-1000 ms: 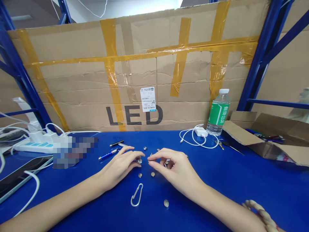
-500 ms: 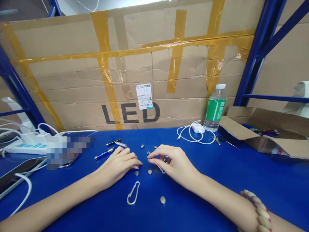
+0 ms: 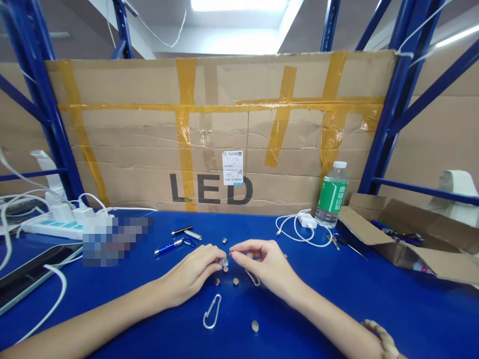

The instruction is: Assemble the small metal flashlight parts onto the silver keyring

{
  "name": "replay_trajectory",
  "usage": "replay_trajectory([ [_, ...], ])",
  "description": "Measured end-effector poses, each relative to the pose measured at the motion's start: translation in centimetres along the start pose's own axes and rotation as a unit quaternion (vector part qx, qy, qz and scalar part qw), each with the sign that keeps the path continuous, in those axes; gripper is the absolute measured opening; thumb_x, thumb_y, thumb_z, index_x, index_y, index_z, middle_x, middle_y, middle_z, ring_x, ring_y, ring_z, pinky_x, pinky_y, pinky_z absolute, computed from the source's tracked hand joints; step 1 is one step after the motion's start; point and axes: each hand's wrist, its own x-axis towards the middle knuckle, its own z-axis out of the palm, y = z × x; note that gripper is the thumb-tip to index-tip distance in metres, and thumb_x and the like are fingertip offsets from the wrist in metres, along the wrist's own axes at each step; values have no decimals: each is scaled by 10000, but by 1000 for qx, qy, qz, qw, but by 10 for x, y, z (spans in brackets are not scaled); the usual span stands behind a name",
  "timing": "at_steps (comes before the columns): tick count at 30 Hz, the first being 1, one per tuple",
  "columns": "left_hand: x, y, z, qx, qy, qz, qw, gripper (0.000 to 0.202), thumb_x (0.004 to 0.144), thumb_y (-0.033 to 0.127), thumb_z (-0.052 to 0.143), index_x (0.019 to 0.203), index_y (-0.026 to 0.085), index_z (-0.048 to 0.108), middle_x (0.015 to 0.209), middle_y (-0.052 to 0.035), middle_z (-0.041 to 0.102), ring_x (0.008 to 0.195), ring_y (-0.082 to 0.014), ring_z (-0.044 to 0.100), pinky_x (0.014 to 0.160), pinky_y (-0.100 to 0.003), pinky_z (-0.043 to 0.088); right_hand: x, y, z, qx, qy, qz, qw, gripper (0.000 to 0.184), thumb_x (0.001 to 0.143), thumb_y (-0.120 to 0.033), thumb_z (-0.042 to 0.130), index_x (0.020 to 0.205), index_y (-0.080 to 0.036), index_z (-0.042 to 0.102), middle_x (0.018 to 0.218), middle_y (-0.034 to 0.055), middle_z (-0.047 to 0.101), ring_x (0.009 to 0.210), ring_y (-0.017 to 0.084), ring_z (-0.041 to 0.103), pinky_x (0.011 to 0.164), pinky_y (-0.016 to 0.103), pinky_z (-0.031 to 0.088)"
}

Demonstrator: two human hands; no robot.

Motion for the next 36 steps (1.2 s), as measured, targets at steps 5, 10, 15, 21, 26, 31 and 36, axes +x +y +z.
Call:
replay_trajectory([
  [5,-3,4,-2,5,25,17,1000,186,937,184,302,961,170,486,895,-31,576,791,-142,504,749,-261,410,-1,-9,9,-19,-30,-13,999,373,723,-471,624,846,-124,685,786,73,673,630,136,569,566,239,450],
  [10,-3,2,-1,11,30,5,999,161,927,173,327,902,169,486,859,-19,578,775,-141,506,743,-261,411,7,-15,14,-52,-40,-15,998,359,745,-459,600,834,-116,652,748,70,666,573,125,549,533,240,448],
  [15,-4,2,-1,3,45,-37,998,144,916,156,330,882,176,468,828,-12,563,760,-140,509,718,-255,407,13,-22,13,-183,10,-195,964,237,820,-377,555,763,-157,623,731,39,613,560,103,515,500,215,420],
  [21,-5,1,-2,-5,44,-21,999,148,912,150,326,909,180,470,818,-10,570,739,-139,511,713,-251,399,7,-9,3,-391,-21,-387,835,195,898,-263,467,1002,-211,624,870,55,617,653,118,567,554,223,428],
  [26,-2,0,1,9,9,3,1000,175,930,187,308,906,179,481,822,-14,576,733,-139,508,704,-252,398,1,1,5,-320,-43,-315,893,190,910,-267,439,992,-206,600,908,51,592,621,86,554,563,196,444],
  [31,1,-3,5,21,26,-22,999,164,928,187,314,920,181,477,828,-14,574,748,-148,511,705,-268,403,2,10,5,-228,-28,-247,941,143,873,-315,509,909,-197,581,885,28,566,561,61,519,513,183,424],
  [36,2,-8,9,2,49,-66,997,110,915,208,375,912,190,484,840,-3,561,770,-137,523,707,-251,419,6,13,1,-298,-23,-192,935,148,844,-302,529,936,-216,607,932,21,571,641,91,552,573,210,445],
])
